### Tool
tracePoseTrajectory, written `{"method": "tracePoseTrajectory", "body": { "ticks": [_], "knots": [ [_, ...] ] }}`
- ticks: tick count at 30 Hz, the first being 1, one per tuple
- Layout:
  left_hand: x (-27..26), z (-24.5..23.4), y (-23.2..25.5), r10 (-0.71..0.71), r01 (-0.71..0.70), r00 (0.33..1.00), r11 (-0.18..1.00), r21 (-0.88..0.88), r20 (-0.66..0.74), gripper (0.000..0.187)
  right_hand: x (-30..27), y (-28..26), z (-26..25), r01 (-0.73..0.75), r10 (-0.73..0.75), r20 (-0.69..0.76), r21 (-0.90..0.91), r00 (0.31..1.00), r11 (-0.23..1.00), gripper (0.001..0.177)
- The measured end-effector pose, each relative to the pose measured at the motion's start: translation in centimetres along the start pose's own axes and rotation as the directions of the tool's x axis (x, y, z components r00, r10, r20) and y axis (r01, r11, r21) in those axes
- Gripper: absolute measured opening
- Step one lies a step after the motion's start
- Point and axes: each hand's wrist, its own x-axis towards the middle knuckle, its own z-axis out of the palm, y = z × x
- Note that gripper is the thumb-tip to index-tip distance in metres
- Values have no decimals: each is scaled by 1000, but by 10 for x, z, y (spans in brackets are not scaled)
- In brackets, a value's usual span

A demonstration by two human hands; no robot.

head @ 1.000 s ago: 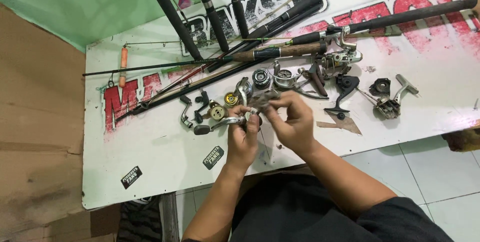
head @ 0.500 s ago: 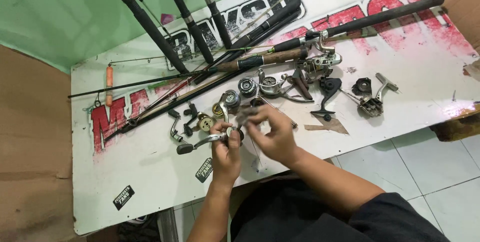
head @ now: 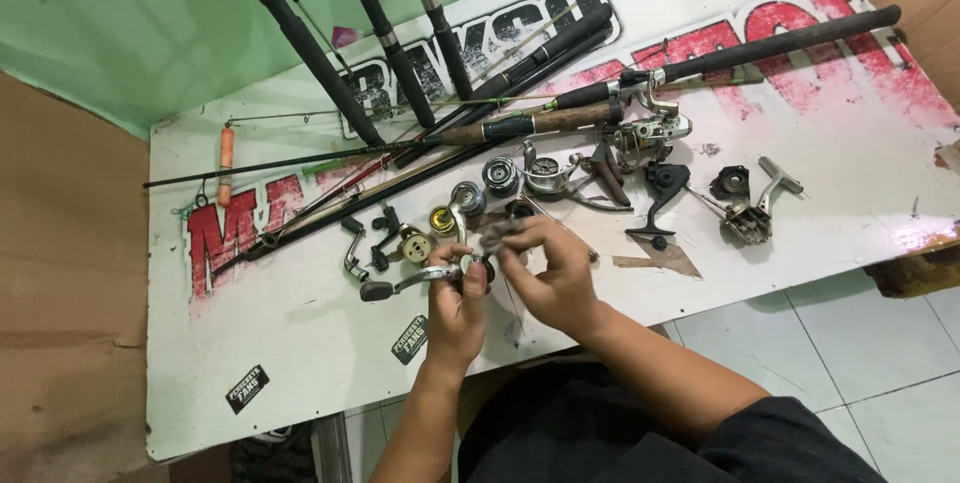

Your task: Assembling and inspecting internal components of a fishing reel at a workbench.

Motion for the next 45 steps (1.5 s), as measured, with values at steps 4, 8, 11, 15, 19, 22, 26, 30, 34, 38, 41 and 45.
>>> {"method": "tracePoseTrajectory", "body": {
  "ticks": [4,8,11,15,19,22,26,30,34,38,41,45],
  "knots": [
    [3,2,4,-11,12,1000,1000,20,-16,39,4,2,-1,20,-20,36,-1,999,1000,17],
    [3,5,2,-11,11,1000,999,-52,3,38,3,1,0,46,-46,2,-13,999,999,18],
    [5,7,7,31,-31,1000,999,-43,0,37,1,7,1,27,-27,4,28,1000,999,18],
    [7,6,4,38,-37,999,999,-35,18,37,1,2,2,-51,50,10,110,999,993,18],
    [8,6,4,16,-16,1000,997,-75,6,36,5,4,-1,7,-10,43,56,999,998,18],
    [7,6,8,58,-56,998,996,-65,24,36,4,3,1,-51,49,19,87,999,995,16],
    [10,6,10,23,-20,999,996,-90,25,36,3,7,0,-75,72,46,89,996,993,15],
    [8,4,5,-17,19,1000,994,-107,20,37,2,4,1,-62,57,55,105,997,993,17],
    [6,6,6,16,-13,999,995,-102,32,36,5,3,-1,-44,38,52,119,998,992,17],
    [5,3,4,-78,85,996,985,-148,48,34,7,-3,-2,-10,3,69,100,998,995,18],
    [6,5,6,-24,30,998,992,-123,54,34,4,3,-3,-58,49,74,119,996,991,18],
    [5,7,15,-59,61,998,992,-106,15,37,6,-5,-3,-38,31,79,85,996,996,18]
  ]
}}
